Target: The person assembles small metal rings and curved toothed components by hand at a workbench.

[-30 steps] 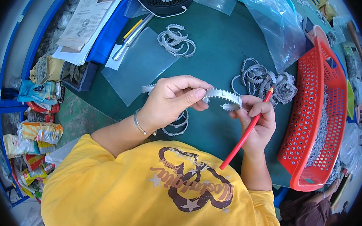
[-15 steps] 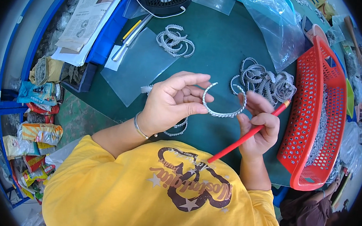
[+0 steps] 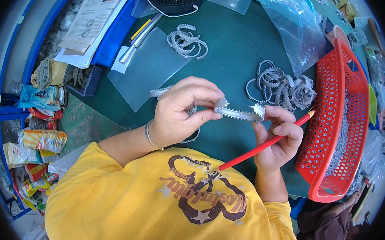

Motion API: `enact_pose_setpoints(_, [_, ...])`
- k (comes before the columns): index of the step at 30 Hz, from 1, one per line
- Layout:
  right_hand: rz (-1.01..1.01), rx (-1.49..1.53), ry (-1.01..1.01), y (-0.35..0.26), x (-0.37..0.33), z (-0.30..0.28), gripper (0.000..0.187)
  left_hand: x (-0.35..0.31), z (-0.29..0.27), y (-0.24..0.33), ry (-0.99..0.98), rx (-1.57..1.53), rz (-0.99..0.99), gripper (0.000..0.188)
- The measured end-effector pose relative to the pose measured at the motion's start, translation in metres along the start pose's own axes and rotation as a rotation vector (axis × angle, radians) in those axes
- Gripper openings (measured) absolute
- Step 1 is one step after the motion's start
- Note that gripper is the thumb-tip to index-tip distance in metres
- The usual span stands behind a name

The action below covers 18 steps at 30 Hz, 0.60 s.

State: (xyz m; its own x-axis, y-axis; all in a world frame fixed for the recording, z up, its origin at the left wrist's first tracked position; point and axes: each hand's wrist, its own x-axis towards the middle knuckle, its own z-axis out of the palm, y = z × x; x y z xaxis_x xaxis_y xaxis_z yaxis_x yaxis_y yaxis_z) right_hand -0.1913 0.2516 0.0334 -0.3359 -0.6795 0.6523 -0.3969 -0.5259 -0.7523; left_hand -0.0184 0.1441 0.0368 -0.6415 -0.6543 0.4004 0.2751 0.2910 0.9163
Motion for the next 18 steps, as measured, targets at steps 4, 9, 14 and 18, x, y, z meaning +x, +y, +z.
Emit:
enact_pose_setpoints(4, [0.079,0.093,0.043,0.003,-0.004,0.001,0.035,0.0,-0.001,0.003,-0.011,0.158,0.076,0.033])
enact_pose_setpoints(9, [0.21,0.212,0.074,0.009,-0.008,0.002,0.035,0.006,-0.001,0.012,0.006,0.274,0.203,0.032])
enact_pose_setpoints(14, [0.412,0.374,0.079,0.008,-0.016,0.008,0.036,0.01,-0.001,0.012,-0.007,0.213,0.219,0.033])
enact_pose_setpoints(18, [0.49,0.41,0.049,0.004,-0.017,0.01,0.03,0.012,0.003,0.023,-0.027,0.21,0.081,0.029])
